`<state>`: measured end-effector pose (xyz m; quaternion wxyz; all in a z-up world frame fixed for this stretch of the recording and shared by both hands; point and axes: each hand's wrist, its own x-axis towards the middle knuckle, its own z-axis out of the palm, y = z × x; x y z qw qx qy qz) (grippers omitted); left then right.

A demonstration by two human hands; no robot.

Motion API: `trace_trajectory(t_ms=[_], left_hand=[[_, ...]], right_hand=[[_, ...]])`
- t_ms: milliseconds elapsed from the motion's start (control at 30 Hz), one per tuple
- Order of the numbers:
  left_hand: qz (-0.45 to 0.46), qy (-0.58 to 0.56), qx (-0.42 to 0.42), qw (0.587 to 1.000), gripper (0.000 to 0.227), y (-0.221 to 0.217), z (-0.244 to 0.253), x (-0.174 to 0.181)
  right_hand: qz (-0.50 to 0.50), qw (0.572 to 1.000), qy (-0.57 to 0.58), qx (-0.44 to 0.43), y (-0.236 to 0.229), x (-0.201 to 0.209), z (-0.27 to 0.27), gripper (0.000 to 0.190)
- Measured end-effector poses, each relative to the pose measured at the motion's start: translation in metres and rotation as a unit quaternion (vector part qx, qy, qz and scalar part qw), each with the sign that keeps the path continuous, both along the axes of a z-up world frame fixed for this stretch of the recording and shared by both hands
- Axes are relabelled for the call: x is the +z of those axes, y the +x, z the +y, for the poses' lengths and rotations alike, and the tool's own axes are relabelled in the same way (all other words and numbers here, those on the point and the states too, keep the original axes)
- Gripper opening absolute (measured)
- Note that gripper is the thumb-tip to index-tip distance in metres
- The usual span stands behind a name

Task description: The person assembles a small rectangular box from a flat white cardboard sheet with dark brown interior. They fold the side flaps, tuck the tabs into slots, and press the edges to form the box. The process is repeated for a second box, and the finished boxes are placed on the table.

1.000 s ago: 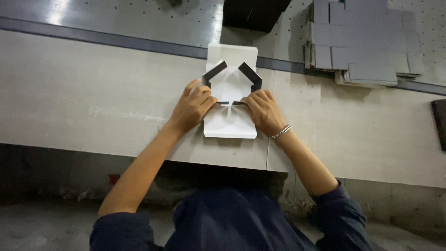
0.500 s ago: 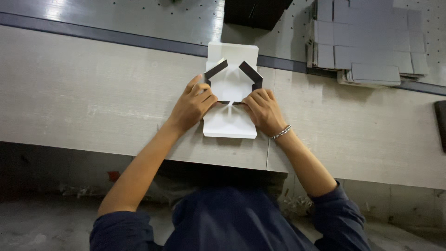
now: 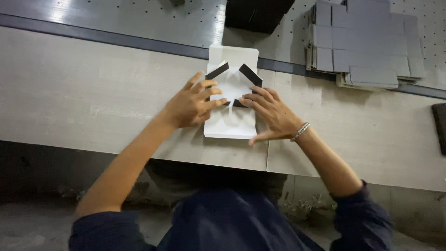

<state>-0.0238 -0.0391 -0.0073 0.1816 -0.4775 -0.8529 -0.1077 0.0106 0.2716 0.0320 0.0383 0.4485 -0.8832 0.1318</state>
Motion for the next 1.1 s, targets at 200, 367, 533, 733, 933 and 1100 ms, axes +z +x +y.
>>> trace_trajectory(t_ms=[200, 367, 533, 733, 933, 1100], left_hand=[[-0.093, -0.131, 0.013, 0.987, 0.085, 0.005, -0.011, 0.036], [-0.19, -0.08, 0.012, 0.978, 0.061, 0.0, -0.006, 0.033], [-0.259, 0.101, -0.022, 0.96, 0.009, -0.025, 0.001, -0.023], [-0.366, 0.158, 0.049, 0.916, 0.061, -0.008, 0.011, 0.023], [-0.224, 0.127, 0.046, 0.965, 0.052, -0.014, 0.011, 0.013], [0.007, -0.028, 0.07, 0.997, 0.068, -0.019, 0.014, -0.033]], right_hand=[[0.06, 0.994, 0.091, 0.011, 0.0, 0.006, 0.003, 0.086], [-0.005, 0.998, -0.064, -0.027, -0.007, -0.024, 0.009, 0.065], [-0.154, 0.957, -0.229, -0.087, -0.02, -0.048, 0.01, 0.022], [-0.168, 0.888, -0.327, -0.276, -0.009, -0.034, -0.011, 0.053], [0.04, 0.95, -0.214, -0.222, -0.016, -0.043, -0.016, 0.022], [0.111, 0.983, 0.011, -0.143, -0.015, -0.052, -0.008, 0.036]])
